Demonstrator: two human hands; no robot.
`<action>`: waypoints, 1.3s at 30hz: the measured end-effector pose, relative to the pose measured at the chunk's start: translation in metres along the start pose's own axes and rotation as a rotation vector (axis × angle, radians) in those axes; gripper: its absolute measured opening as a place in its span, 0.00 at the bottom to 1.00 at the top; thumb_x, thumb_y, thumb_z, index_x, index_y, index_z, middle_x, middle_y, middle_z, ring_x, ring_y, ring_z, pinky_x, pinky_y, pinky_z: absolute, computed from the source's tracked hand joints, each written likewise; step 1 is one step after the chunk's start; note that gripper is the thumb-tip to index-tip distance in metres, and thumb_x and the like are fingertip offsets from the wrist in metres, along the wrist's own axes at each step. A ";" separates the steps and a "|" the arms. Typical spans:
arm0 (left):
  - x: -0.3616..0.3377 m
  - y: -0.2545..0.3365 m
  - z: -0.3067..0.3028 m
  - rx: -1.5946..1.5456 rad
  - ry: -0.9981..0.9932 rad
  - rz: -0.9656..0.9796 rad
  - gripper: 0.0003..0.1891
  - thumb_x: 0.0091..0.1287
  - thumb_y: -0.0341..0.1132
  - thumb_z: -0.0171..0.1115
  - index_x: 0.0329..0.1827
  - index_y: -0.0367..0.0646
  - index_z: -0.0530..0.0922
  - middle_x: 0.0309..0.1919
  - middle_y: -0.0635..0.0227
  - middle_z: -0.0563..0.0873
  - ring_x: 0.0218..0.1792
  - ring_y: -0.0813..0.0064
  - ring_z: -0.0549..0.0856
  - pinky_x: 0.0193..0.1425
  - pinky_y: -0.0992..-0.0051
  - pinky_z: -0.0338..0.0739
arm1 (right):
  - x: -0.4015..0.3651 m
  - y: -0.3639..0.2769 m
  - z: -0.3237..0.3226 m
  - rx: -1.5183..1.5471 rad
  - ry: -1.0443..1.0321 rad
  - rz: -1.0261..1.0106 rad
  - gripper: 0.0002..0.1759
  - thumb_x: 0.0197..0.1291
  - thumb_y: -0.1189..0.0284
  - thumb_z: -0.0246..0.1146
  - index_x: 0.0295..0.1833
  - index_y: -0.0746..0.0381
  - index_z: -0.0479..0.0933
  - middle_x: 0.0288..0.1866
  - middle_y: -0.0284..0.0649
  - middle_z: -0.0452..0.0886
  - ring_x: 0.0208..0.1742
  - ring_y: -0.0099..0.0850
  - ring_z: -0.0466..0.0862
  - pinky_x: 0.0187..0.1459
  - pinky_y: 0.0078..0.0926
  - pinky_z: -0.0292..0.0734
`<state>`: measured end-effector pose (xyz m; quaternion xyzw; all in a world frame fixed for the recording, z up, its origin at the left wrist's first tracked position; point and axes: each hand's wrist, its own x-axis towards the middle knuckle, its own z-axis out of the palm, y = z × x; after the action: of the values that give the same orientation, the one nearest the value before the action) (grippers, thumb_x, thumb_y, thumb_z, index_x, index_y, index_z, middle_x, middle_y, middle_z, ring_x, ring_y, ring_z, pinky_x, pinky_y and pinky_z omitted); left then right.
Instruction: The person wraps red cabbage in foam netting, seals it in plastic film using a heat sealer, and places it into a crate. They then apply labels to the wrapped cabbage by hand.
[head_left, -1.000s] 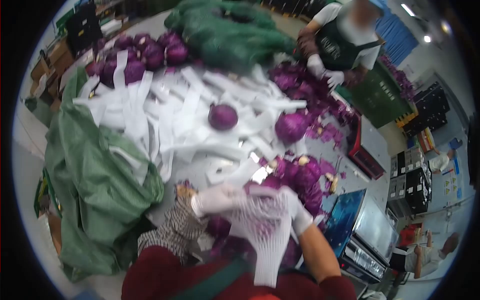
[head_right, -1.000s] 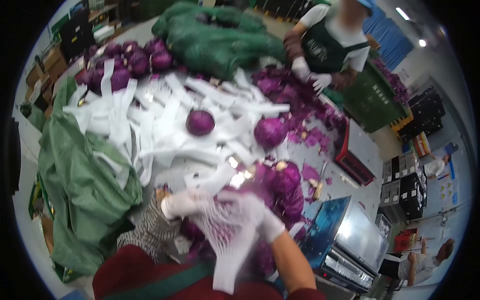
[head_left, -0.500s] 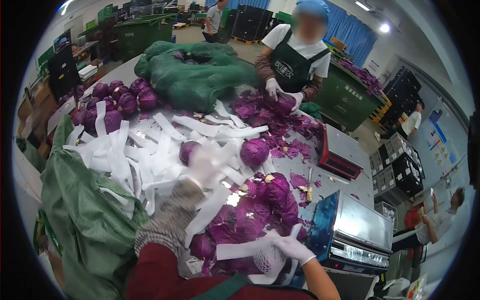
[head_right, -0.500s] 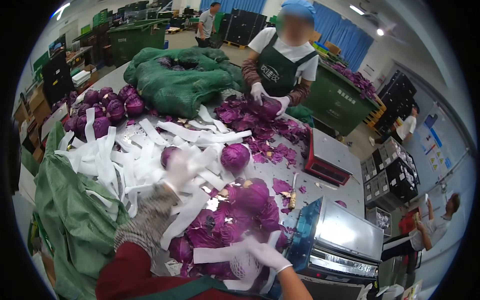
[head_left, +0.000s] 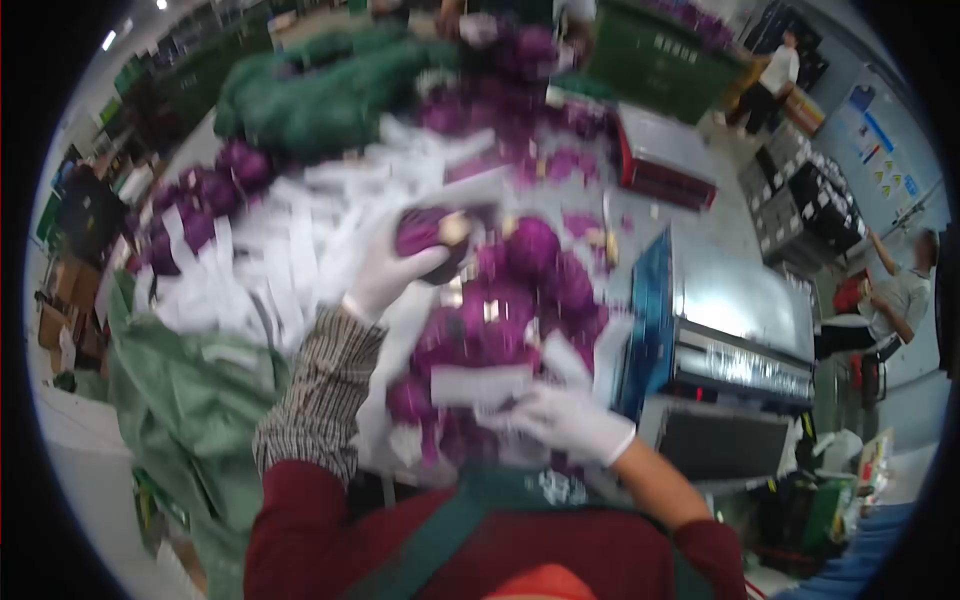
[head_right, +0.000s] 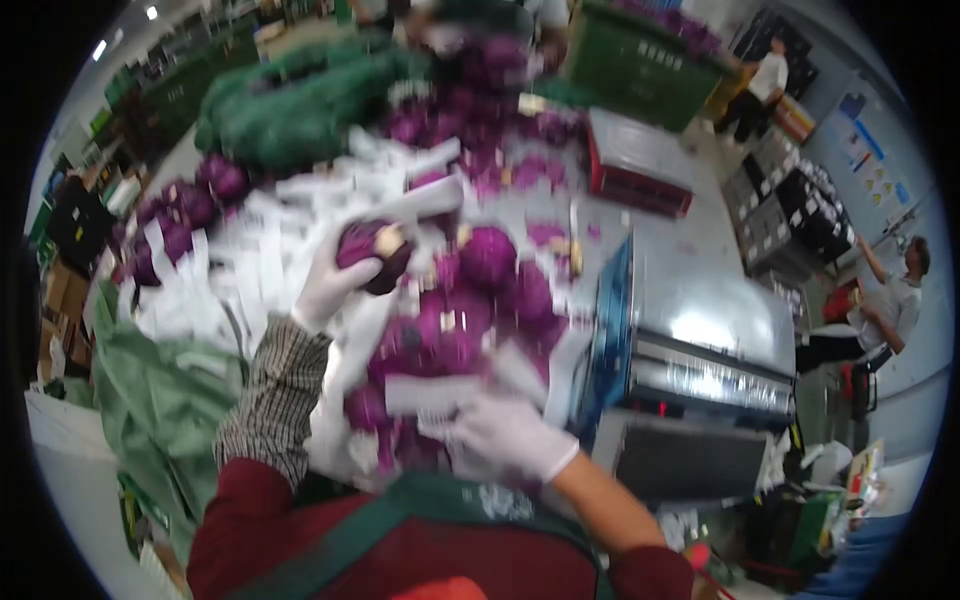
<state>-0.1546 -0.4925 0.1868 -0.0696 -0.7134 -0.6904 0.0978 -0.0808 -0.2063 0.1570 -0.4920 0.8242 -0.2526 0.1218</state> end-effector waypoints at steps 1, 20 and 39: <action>-0.019 0.010 0.029 -0.132 -0.091 -0.030 0.34 0.50 0.36 0.68 0.61 0.37 0.66 0.49 0.63 0.76 0.51 0.74 0.76 0.58 0.75 0.69 | 0.000 -0.010 -0.004 -0.027 -0.042 0.029 0.12 0.59 0.63 0.51 0.38 0.49 0.81 0.36 0.37 0.77 0.42 0.33 0.79 0.39 0.31 0.77; -0.096 -0.036 0.095 0.085 -0.602 -0.225 0.37 0.60 0.44 0.61 0.68 0.38 0.57 0.64 0.54 0.65 0.66 0.66 0.63 0.69 0.69 0.57 | -0.006 -0.002 -0.008 0.177 0.685 -0.027 0.02 0.53 0.75 0.62 0.32 0.62 0.78 0.35 0.45 0.77 0.34 0.40 0.79 0.36 0.33 0.75; -0.172 -0.047 0.138 0.006 -0.026 -0.074 0.04 0.65 0.27 0.56 0.35 0.36 0.77 0.29 0.69 0.82 0.35 0.83 0.81 0.41 0.82 0.74 | -0.021 0.062 -0.011 1.205 0.534 0.460 0.18 0.66 0.66 0.47 0.44 0.66 0.80 0.33 0.29 0.74 0.36 0.19 0.72 0.45 0.17 0.66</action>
<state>-0.0047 -0.3498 0.0972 -0.0516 -0.7188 -0.6904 0.0631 -0.1214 -0.1606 0.1320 -0.0726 0.6254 -0.7459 0.2172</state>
